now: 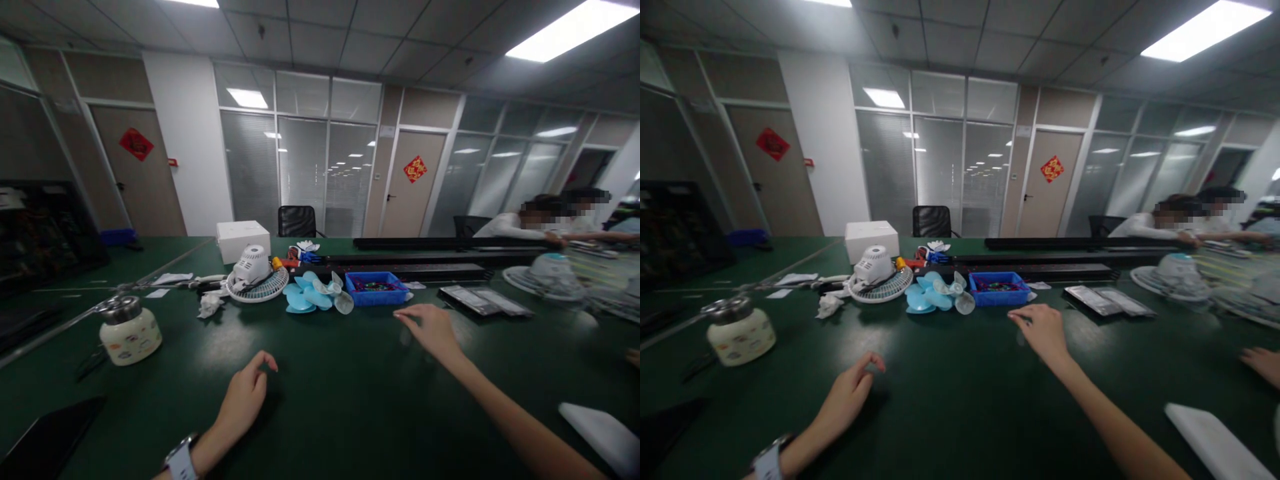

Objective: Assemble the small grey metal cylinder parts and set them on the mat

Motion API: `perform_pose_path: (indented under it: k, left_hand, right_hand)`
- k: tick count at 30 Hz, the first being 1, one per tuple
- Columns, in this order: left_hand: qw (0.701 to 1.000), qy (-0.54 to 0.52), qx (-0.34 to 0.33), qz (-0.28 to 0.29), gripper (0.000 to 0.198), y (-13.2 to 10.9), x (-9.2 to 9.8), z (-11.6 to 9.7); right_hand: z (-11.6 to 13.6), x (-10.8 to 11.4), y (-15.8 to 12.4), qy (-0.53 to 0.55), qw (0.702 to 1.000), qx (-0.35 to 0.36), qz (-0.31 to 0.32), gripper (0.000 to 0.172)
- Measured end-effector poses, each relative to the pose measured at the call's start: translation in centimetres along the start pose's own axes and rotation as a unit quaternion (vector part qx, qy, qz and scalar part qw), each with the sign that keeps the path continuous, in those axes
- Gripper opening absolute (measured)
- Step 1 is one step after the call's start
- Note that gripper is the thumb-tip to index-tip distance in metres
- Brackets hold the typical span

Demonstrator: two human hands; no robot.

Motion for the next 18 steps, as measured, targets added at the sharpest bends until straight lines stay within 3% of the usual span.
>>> perform_pose_path:
  k: [4,9,18]
  left_hand:
    - [1.000,0.002,0.002,0.009,0.025,-0.1,0.0,-0.1]
    - [1.000,-0.005,0.001,0.012,0.025,-0.2,0.0,-0.1]
    - [1.000,-0.007,-0.011,0.003,0.025,-0.2,0.0,-0.1]
  right_hand:
    - [-3.7,1.2,-0.5,-0.041,0.998,-0.040,0.030,0.028]
    - [-3.2,0.6,-1.2,-0.033,0.995,-0.049,0.075,0.030]
    - [-3.1,0.7,-1.3,-0.044,0.992,-0.088,0.079,0.035]
Point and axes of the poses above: each hand's wrist, its own y-axis towards the middle knuckle, its own x-axis out of the back of the hand, z = x × y, the point moved 2 cm from there along y, towards the middle knuckle, and after that the axes turned 5 degrees about z, right-handed, at the moved point
